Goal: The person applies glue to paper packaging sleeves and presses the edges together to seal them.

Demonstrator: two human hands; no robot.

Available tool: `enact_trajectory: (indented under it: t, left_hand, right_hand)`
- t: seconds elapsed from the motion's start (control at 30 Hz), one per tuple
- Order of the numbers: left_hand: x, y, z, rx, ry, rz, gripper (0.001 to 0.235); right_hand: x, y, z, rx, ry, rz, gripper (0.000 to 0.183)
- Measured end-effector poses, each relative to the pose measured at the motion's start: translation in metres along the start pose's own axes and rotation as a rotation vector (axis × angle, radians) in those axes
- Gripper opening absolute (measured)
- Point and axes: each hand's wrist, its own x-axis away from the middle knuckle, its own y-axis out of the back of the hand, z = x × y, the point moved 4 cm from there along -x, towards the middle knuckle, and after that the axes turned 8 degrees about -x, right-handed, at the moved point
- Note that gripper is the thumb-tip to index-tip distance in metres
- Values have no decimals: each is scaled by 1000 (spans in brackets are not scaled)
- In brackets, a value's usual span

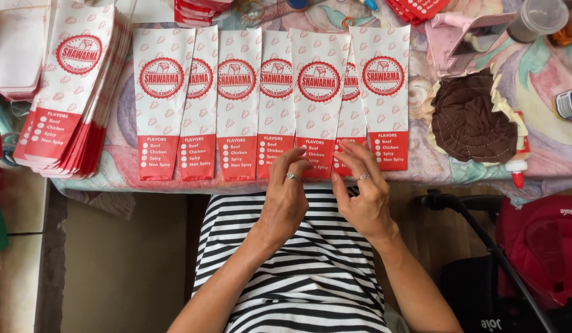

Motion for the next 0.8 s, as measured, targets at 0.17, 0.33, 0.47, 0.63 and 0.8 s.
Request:
enact_trajectory:
  t: [0.17,0.33,0.47,0.63,0.8]
  left_hand:
    - [-6,-4,-15,-22,-64,42,32]
    - [0,-19,-22,59,-41,143,28]
    - [-3,-18,-20,138,-23,133,29]
    - [-11,0,-11,189,86,124,26]
    - [-11,-2,-11,231,143,157,25]
  right_hand:
    - [10,2,-6,86,22,26,39]
    - [16,20,-30,197,24,1,38]
    - [7,24,-9,197,33,-45,29]
    - [2,9,1,94,21,-60,20]
    - [-4,3,-2,41,-5,-57,18]
